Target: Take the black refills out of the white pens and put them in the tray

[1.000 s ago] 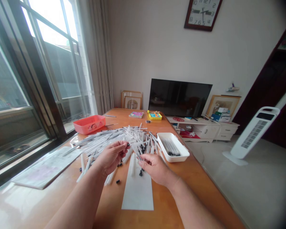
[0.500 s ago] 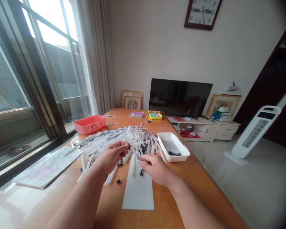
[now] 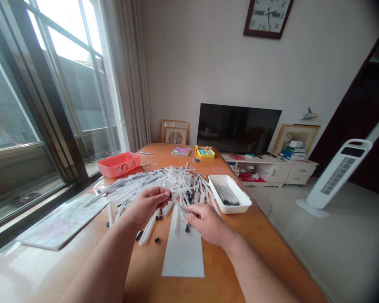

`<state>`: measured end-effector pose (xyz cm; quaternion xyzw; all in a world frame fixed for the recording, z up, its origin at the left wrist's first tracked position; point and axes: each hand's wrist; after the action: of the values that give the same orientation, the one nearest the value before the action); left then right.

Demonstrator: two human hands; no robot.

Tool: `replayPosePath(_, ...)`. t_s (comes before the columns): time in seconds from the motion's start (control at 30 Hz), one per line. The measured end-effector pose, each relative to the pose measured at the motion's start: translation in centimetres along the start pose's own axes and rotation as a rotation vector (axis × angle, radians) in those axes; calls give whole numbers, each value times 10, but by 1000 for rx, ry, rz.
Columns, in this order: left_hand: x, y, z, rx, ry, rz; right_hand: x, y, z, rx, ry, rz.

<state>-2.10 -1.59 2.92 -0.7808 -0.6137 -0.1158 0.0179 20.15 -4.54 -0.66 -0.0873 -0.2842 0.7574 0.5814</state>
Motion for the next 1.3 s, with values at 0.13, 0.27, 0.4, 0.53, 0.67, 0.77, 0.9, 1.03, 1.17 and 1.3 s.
replayPosePath(0.13,-1,1,-1,32,5,6,0,0,1,4,0,-19)
replayPosePath(0.27,0,0,2,35,3,-13,0,0,2,3,-5,-16)
replayPosePath(0.4,0,1,3,7,-8,-16,0,0,1,-10,-4,-16)
replayPosePath(0.53,0,2,4,-45,-18,-16,1,0,0,-15,8,-31)
replayPosePath(0.67,1,3,6,-42,-5,-26,-1,-2,4,49,12,-3)
replayPosePath(0.77,1,1,6,-107,14,20,-3,-3,8,200,52,104)
replayPosePath(0.9,-1,-1,3,-182,10,72,-5,-3,10,325,120,163)
replayPosePath(1.03,-1,1,3,-209,-7,-1,-3,-2,10,316,120,150)
replayPosePath(1.17,0,5,8,-179,-20,-43,-3,-1,11,298,110,146)
replayPosePath(1.3,0,6,8,-192,37,-5,-5,-1,12,349,114,173)
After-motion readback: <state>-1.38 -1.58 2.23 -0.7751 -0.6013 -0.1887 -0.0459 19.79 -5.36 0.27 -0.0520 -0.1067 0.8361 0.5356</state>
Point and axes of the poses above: each hand's wrist, its own x-axis towards the middle knuckle, its own y-axis out of the palm, z = x × y, and after that the axes turned 9 degrees about y, right-handed
